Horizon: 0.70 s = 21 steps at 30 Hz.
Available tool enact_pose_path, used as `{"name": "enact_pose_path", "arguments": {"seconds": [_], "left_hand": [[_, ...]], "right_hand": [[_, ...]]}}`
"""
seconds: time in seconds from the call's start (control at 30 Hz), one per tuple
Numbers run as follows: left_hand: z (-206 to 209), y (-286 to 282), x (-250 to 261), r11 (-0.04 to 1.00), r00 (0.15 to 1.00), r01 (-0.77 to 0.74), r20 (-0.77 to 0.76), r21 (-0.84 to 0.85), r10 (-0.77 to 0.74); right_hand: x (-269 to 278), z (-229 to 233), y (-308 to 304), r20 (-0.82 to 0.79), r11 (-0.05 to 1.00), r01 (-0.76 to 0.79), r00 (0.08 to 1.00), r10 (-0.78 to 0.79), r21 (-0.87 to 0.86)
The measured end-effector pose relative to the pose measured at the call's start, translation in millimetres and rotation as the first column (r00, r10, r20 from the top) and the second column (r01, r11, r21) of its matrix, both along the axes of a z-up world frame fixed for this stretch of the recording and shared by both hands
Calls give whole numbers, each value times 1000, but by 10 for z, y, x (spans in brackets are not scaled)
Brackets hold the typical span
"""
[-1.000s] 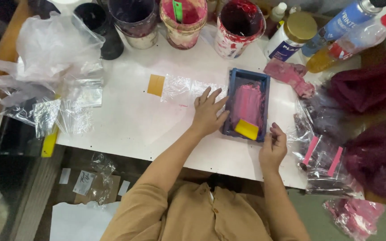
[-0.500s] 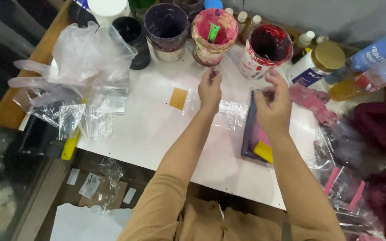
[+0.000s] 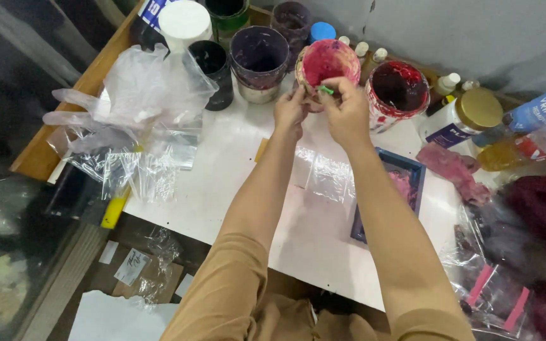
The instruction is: The person prepares a screen printing frame with pink ink, using a yellow squeegee to spread the ink evenly across the mesh. They then use a green spatula to add more ink from a container and continue smoothing the ink layer. The person positions the frame over a plastic sheet and uses the squeegee to press the ink through the screen onto the sheet.
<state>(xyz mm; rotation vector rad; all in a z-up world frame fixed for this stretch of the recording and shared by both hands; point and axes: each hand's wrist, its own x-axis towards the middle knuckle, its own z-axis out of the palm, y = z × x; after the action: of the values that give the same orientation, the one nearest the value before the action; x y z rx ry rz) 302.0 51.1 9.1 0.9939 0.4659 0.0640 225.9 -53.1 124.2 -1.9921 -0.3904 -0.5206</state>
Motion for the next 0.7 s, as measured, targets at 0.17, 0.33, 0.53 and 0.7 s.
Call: {"name": "enact_pose_path", "arguments": {"seconds": [0.17,0.33,0.53,0.7], "left_hand": [[119,89,-568,993,993,-24,119,120,9],[-144,127,-907,997,969,-26,245,69,9],[-227,102,-1015,998,952,59,299,18,-62],[55,123,-1325,999,948,41,315,9,-42]], "right_hand": [[-612,-228,-27,199,988,67,979,-39,-139],[-1063,-544,-100,276,951,35,960,54,-307],[-1162,-514,-196,345,949,114,938,-5,-295],[-1143,-324,-365,428,952,286,877,-216,-106]]}}
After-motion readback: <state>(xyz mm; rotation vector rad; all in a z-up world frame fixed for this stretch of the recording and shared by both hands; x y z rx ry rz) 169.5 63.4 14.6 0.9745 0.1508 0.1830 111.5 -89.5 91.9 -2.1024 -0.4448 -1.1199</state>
